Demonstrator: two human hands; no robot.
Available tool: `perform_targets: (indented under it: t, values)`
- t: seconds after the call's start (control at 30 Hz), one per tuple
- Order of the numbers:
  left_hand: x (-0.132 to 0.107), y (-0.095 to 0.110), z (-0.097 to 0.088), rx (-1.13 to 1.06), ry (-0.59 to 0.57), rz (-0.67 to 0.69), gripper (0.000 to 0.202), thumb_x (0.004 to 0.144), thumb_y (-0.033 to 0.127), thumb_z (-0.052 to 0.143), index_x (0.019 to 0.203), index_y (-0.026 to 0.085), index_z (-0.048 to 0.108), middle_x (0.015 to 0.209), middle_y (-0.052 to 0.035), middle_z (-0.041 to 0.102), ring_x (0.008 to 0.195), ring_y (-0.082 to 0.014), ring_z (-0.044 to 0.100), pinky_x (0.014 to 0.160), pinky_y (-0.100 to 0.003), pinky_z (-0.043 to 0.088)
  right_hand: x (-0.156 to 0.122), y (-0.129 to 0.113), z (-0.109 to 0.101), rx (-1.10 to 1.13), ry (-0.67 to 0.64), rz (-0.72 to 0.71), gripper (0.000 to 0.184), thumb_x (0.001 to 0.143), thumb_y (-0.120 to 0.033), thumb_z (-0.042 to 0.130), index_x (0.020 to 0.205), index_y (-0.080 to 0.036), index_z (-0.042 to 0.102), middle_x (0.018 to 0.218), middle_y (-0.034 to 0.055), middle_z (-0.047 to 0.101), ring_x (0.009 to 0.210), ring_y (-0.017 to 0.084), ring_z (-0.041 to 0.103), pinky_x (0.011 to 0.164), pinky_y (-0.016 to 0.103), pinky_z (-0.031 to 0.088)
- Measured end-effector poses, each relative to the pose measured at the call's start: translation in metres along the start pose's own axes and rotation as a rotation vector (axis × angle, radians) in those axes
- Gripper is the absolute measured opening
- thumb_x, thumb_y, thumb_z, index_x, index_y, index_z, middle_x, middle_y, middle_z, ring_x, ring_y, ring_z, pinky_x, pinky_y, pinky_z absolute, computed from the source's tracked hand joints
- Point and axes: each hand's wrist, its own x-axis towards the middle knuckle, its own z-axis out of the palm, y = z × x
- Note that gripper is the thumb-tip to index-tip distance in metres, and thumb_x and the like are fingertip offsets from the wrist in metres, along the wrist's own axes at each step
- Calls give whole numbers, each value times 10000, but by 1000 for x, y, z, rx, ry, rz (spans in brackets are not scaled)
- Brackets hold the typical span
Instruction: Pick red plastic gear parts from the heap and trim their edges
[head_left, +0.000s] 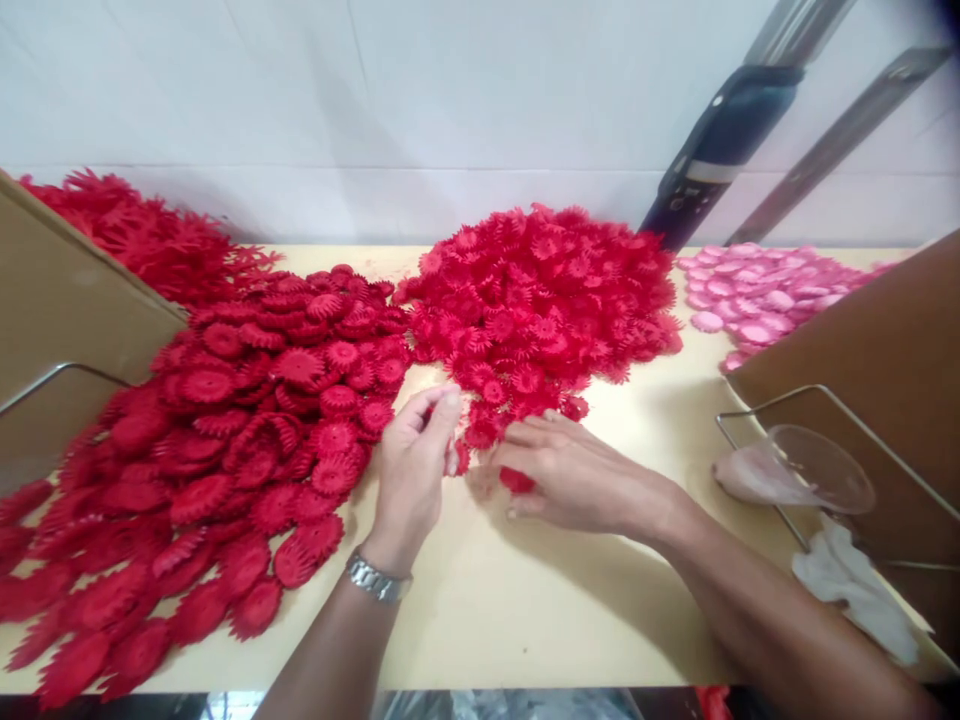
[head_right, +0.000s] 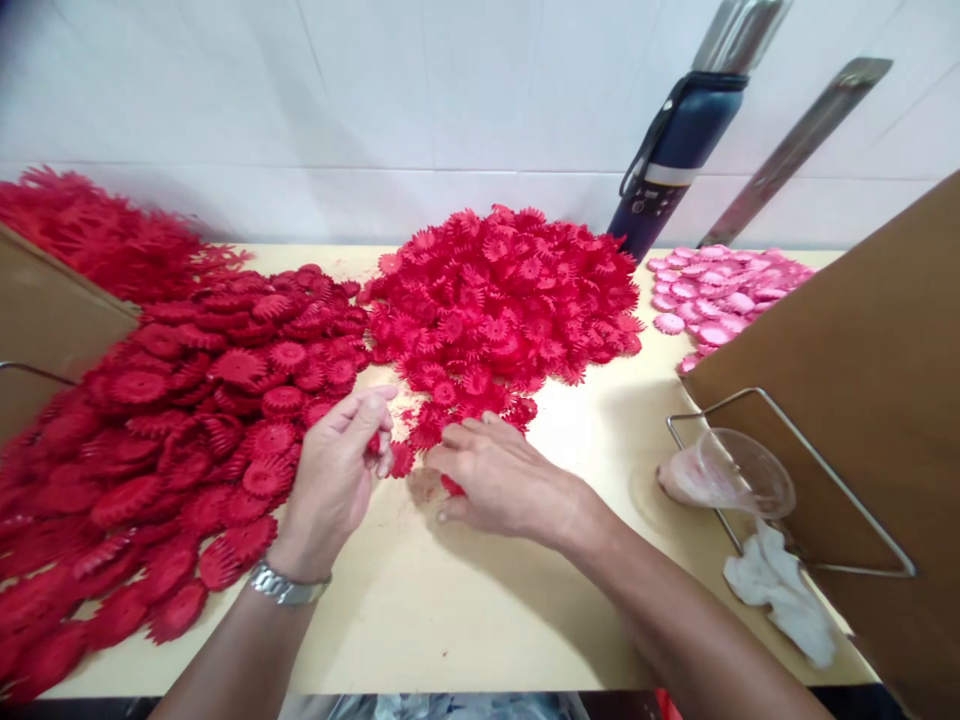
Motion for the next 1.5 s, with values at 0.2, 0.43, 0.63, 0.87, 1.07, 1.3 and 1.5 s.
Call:
perform_targets:
  t: [0.2,0.43,0.63,0.87,1.07,1.3,1.5]
  values:
    - [1,28,-13,-200,-10,1,208,646,129,601,853,116,603,739,-17,598,609,-94,549,502,-189,448,9,16,10,-378,158,169,102,819,-141,520,771,-159,609,756,56,566,701,170,470,619,312,249]
    - [-13,25,-34,-48,61,-23,121,634,155,637,728,110,573,589,-14,615,513,-142,602,473,-237,477,15,6,7,-237,297,103,177,837,-267,537,963,-175,620,895,74,581,789,189,457,656,309,291]
    - [-16,16,-36,-102,126,-27,129,600,138,649,673,119,545,620,-13,644,610,-162,649,599,-289,535,43,-6,40,-354,272,-158,170,855,-184,492,745,-165,620,747,47,546,733,172,409,643,325,249]
    - [-9,10,-31,-190,-3,-205,237,614,115,652,825,115,543,693,-51,672,594,-166,658,537,-251,528,48,17,18,-268,401,62,184,859,-226,486,799,-173,652,821,64,603,787,188,464,677,338,290]
    - [-4,0,-21,-96,-46,-222,267,581,196,713,772,101,553,565,-34,637,461,-152,615,445,-239,503,31,19,10,61,505,27,160,846,-187,492,862,-179,651,853,58,637,772,162,529,717,314,393]
    - [-11,-7,-19,-5,-137,-194,225,674,317,647,723,137,521,497,17,590,350,-115,537,348,-211,438,19,12,14,169,557,-12,170,848,-169,485,816,-178,652,813,57,648,730,153,537,674,303,422]
    - [-14,-13,-19,80,-152,-197,279,699,410,627,690,168,487,451,52,530,300,-72,444,287,-162,339,17,4,14,391,578,63,175,861,-205,480,804,-172,642,736,47,632,693,146,534,656,291,438]
